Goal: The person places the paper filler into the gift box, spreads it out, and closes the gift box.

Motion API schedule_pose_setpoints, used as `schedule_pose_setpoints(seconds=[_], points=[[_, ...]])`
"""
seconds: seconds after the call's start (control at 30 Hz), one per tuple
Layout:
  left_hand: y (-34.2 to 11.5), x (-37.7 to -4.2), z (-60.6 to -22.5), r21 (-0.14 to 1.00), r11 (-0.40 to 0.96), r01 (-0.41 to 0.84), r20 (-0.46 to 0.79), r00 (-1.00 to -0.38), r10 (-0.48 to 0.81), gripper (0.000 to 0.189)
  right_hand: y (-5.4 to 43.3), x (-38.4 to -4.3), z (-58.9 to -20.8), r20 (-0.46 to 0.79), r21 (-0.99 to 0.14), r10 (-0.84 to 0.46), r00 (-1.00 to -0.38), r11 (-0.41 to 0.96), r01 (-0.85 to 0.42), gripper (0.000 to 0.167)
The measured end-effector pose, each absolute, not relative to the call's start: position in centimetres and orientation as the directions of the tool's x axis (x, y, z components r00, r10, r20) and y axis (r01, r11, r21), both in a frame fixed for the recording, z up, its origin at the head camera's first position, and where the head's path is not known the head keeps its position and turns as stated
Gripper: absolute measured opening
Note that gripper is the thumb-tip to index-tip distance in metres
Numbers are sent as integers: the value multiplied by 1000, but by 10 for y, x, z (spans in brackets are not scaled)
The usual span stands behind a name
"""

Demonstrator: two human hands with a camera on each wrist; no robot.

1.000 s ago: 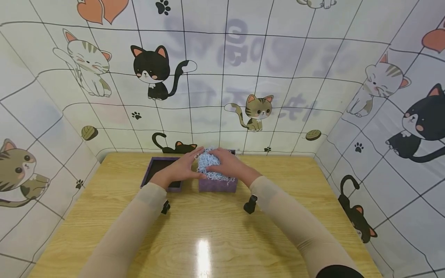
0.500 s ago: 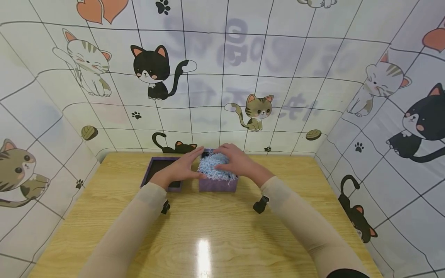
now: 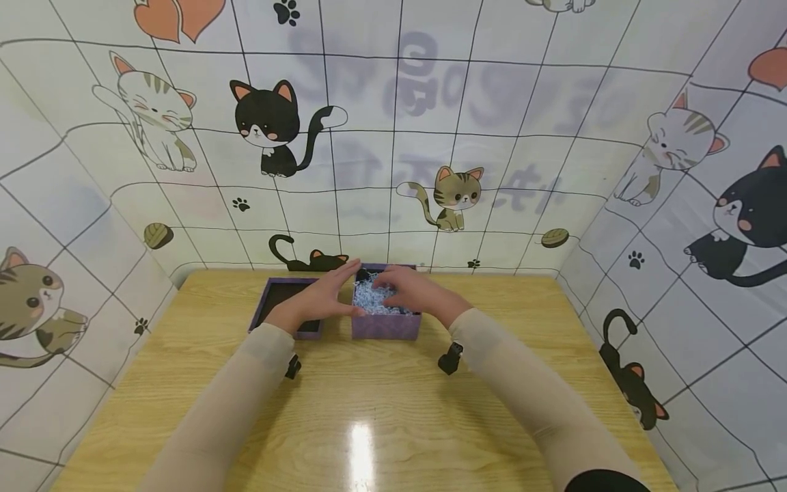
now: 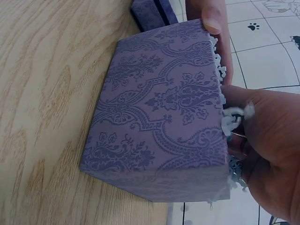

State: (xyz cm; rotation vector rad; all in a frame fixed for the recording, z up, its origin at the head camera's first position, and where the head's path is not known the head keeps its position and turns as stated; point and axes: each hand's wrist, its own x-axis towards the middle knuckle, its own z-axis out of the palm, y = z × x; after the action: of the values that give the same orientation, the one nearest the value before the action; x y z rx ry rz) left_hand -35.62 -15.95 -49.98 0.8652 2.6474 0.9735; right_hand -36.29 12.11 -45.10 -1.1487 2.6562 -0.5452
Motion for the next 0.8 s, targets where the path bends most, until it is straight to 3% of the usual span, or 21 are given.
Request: schedule_pose_setpoints(seconds=[0.2,0.37,0.63,0.8], points=[[-159,-357,-500,640,621,453,14,-814,581,120,116,-369,-455,-66,-370,-728,-683,653,-661,38],[-159,-356,-498,629,632,453,11,-818,575,121,121,-367,-450,-48,-414,-723,-690,643,-645,40],[-160,-353,-496,631,626,458,25,-819,573,123,159,-351,-434,93,-543,-676,-731,581,-607,37],[-160,-354,-497,628,626,463,27,-816,577,124,197,-337,-434,152,-567,-626,-765,579,-586,35]])
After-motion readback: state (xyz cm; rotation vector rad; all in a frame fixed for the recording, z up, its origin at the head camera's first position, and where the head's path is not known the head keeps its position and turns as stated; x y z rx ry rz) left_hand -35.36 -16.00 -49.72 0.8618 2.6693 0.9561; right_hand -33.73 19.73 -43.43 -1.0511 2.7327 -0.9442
